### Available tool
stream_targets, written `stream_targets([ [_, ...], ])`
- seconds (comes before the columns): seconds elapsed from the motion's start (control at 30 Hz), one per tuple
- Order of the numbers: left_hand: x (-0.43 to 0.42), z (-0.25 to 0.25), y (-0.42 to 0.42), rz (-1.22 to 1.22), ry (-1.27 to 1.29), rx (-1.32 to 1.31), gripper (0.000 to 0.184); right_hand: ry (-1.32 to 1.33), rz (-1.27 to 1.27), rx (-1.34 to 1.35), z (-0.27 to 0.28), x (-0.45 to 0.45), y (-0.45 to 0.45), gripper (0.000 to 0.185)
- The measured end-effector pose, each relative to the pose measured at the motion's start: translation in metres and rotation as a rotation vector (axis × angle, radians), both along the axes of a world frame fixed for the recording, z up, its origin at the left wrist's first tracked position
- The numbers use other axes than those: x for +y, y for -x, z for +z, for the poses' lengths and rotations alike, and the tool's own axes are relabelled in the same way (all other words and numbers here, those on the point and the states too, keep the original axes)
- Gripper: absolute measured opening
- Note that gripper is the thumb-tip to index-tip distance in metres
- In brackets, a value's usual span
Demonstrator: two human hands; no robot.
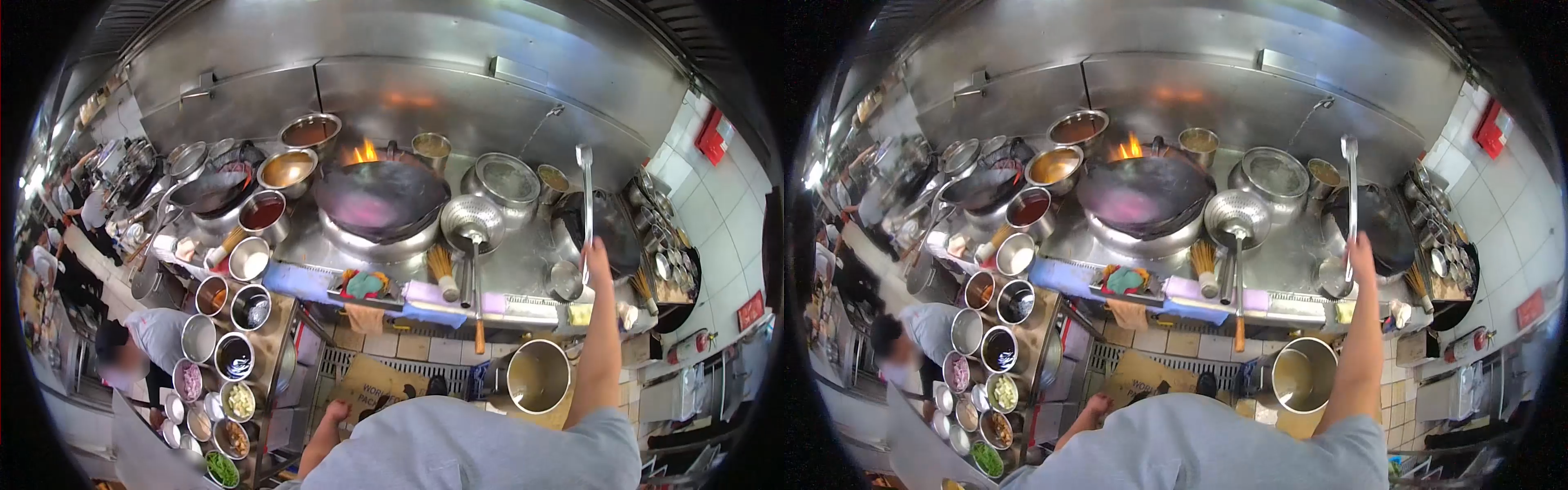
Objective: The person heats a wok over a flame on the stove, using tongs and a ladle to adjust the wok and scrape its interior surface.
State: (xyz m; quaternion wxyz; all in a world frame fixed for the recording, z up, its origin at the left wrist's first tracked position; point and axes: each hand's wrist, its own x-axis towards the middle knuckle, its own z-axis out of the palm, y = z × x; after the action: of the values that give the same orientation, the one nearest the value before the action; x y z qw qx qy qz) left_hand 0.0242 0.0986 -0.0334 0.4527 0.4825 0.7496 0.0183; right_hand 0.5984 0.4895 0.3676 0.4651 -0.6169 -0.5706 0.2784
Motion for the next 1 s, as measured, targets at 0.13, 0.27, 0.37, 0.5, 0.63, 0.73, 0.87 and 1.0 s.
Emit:
stream_targets([
  [0.13,-0.010,-0.043,0.033,-0.198,-0.209,-0.079,0.030,0.061,-0.285,-0.130,-0.121,-0.158,0.033,0.019],
  [0.27,-0.024,0.016,0.056,-0.171,0.141,-0.006,0.032,0.226,-0.452,0.284,-0.194,-0.339,0.106,0.036],
  [0.37,-0.051,-0.025,0.097,-0.606,0.022,0.231,0.032,0.525,-0.380,0.037,-0.218,-0.444,0.143,0.044],
  [0.5,-0.058,0.026,0.077,-0.349,0.098,0.236,0.030,0.968,-0.226,0.200,-0.261,-0.503,0.134,0.047],
  [0.63,-0.078,0.018,0.051,-0.092,0.209,0.082,0.029,1.328,0.233,0.019,-0.287,-0.503,0.105,0.046],
  [0.73,-0.086,0.040,0.001,-0.429,0.096,0.129,0.029,1.292,0.572,-0.538,-0.313,-0.471,0.109,0.044],
  [0.87,-0.109,0.068,-0.058,-0.650,-0.089,0.140,0.029,1.040,0.517,-0.430,-0.331,-0.451,0.123,0.043],
  [1.0,-0.118,0.101,-0.085,-0.439,-0.104,0.004,0.023,1.066,0.327,0.083,-0.330,-0.452,0.131,0.028],
])
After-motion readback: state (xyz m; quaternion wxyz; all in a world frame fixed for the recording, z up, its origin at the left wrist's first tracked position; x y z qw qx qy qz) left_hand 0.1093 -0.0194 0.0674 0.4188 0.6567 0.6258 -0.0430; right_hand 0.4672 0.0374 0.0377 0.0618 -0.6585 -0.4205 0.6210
